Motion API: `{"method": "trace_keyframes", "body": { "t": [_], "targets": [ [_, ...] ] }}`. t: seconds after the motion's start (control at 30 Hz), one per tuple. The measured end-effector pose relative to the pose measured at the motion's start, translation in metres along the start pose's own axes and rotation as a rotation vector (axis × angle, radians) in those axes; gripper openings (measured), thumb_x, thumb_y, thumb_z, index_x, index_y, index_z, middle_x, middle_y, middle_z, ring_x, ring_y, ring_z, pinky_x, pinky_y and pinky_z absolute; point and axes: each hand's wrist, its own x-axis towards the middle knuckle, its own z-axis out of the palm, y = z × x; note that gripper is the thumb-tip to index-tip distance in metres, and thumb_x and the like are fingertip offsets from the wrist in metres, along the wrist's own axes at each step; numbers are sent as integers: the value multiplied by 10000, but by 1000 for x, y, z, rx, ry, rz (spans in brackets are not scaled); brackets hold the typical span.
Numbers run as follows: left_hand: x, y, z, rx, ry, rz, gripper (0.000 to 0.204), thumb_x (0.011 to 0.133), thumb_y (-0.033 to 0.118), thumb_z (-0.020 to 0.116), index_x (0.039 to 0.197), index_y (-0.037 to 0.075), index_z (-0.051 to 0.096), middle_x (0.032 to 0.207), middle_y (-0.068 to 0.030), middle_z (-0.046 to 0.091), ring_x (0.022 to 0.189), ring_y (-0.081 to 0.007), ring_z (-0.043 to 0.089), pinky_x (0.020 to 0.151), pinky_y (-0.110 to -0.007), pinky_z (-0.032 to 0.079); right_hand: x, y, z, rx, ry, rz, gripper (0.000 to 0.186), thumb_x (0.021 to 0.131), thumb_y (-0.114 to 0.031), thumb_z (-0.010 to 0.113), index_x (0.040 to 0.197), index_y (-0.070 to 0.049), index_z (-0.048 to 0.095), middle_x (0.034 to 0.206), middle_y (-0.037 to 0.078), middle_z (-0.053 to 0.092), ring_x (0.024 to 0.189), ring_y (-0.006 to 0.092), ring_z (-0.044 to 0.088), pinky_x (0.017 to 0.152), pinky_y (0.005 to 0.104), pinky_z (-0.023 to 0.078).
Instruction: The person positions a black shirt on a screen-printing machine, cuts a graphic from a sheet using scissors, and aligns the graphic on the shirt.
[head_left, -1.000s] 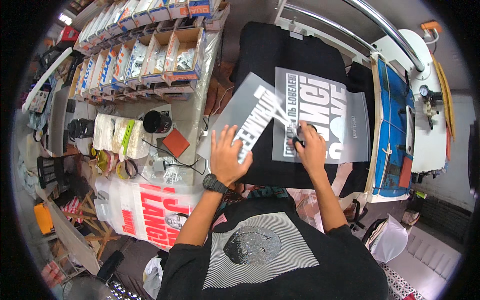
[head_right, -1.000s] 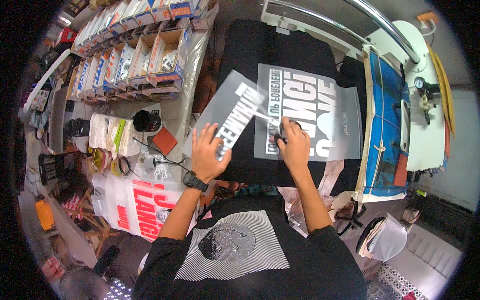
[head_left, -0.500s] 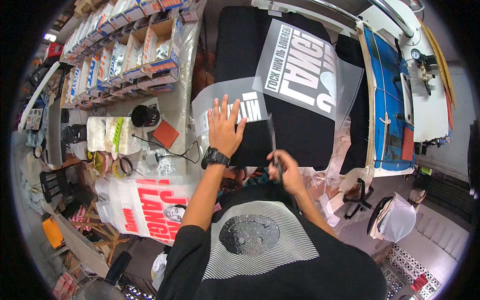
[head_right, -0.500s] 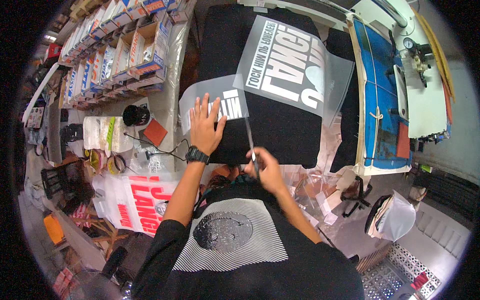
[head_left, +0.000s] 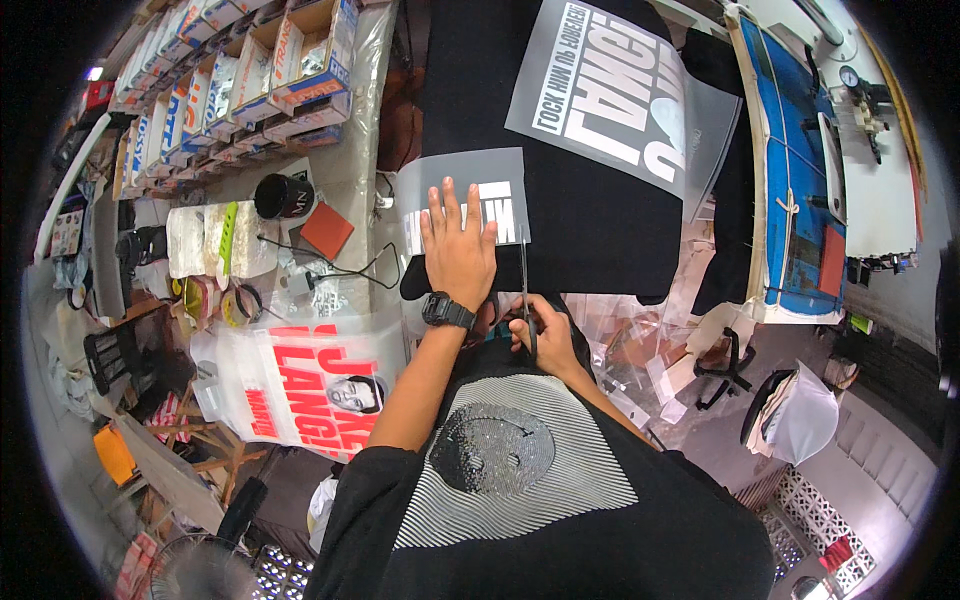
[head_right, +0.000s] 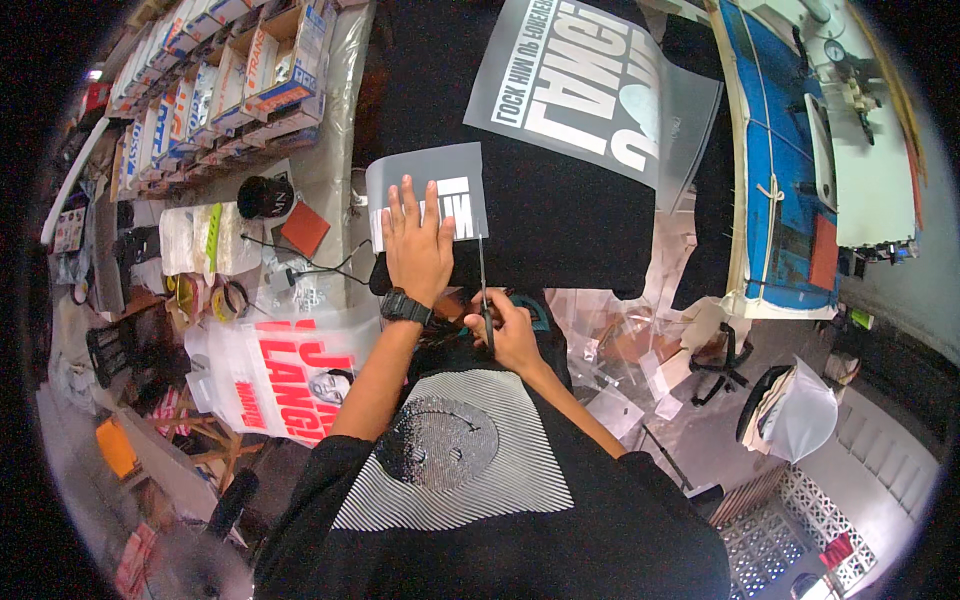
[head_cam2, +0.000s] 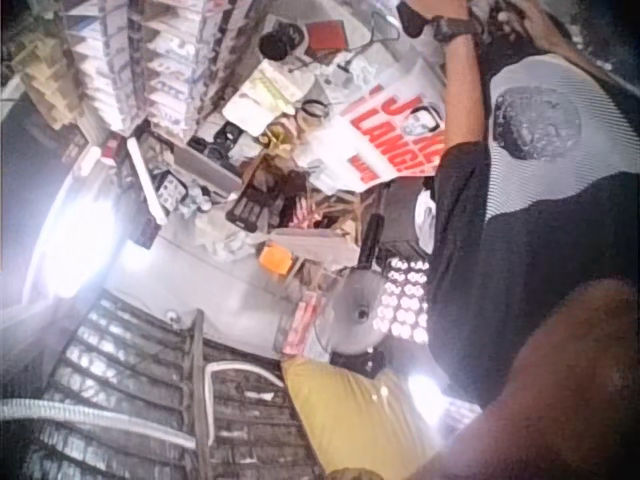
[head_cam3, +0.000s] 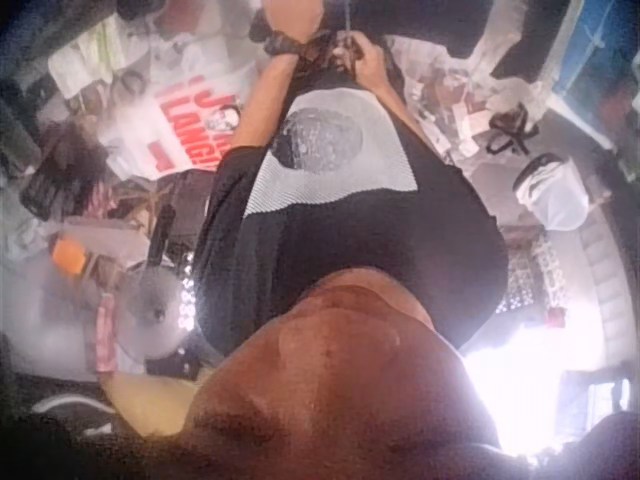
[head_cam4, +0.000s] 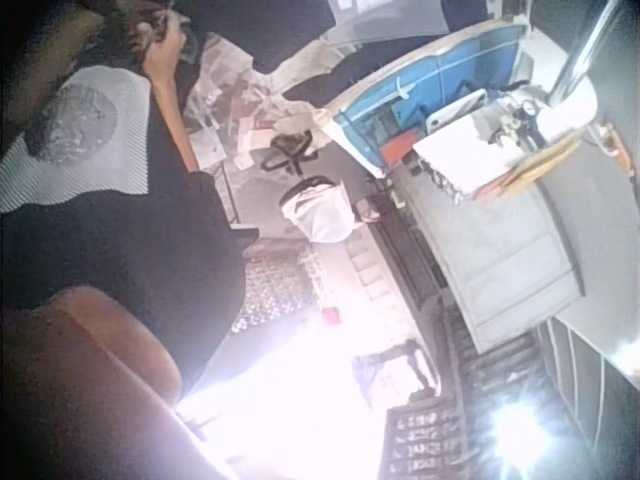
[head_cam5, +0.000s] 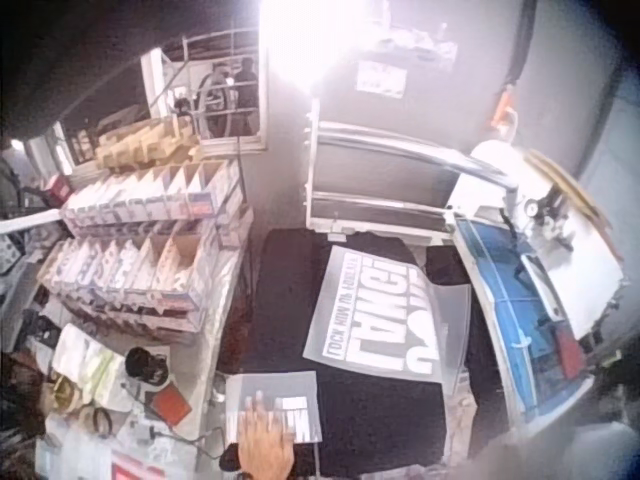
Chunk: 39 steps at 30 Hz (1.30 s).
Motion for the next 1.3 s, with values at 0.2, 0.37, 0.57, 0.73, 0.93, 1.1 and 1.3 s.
{"method": "trace_keyframes", "body": {
  "t": [0.2, 0.37, 0.57, 0.73, 0.93, 1.1, 1.3],
  "targets": [
    [-4, -2, 2, -9, 12, 0, 537, 1030, 357, 426, 1509, 117, 389, 1595, -205, 256, 1463, -415, 244, 1164, -564, 219, 1, -2, 2, -13, 22, 4, 395, 905, -337, 734, 1061, -5, 590, 622, -2, 562, 545, 56, 528, 494, 242, 438],
    [-3, -2, 0, 14, 20, 4, 551, 1008, 338, 466, 1501, 101, 401, 1583, -212, 280, 1462, -396, 258, 1169, -543, 223, 1, 0, 3, -25, 38, -12, 386, 901, -332, 739, 1048, -5, 598, 612, -5, 551, 534, 54, 523, 479, 246, 433],
    [-4, -2, -1, -16, 36, 7, 592, 1000, 416, 472, 1496, 99, 412, 1587, -203, 279, 1468, -396, 245, 1172, -546, 209, 0, -4, 4, -77, 57, -31, 394, 903, -345, 734, 1052, -5, 605, 584, -12, 529, 497, 53, 501, 454, 248, 417],
    [-5, -4, 0, -20, 45, 19, 655, 982, 487, 485, 1502, 98, 404, 1592, -199, 273, 1476, -392, 230, 1181, -541, 183, -2, -5, 3, -74, 48, 4, 413, 908, -356, 725, 1081, -6, 590, 577, -5, 523, 495, 59, 512, 454, 252, 416],
    [-5, -5, 1, -5, -2, -3, 723, 969, 539, 493, 1530, 106, 351, 1611, -183, 234, 1492, -380, 187, 1185, -546, 165, -3, -21, 7, -129, 111, -39, 639, 923, -358, 705, 1402, -27, 441, 576, 22, 541, 488, 79, 521, 464, 258, 423],
    [-5, -3, 1, -3, 11, -7, 726, 960, 527, 511, 1527, 101, 358, 1611, -184, 236, 1492, -369, 196, 1192, -526, 160, 9, -28, 5, -184, 58, -87, 801, 928, -380, 693, 1541, -52, 295, 582, 39, 579, 488, 84, 539, 475, 263, 439],
    [-4, -3, 0, -10, -2, -13, 732, 953, 523, 521, 1526, 98, 358, 1613, -182, 231, 1493, -365, 194, 1197, -517, 151, 32, -43, 2, -225, 75, -71, 742, 933, -375, 688, 1511, -43, 362, 563, 48, 578, 479, 85, 559, 458, 264, 438]
  ]
}}
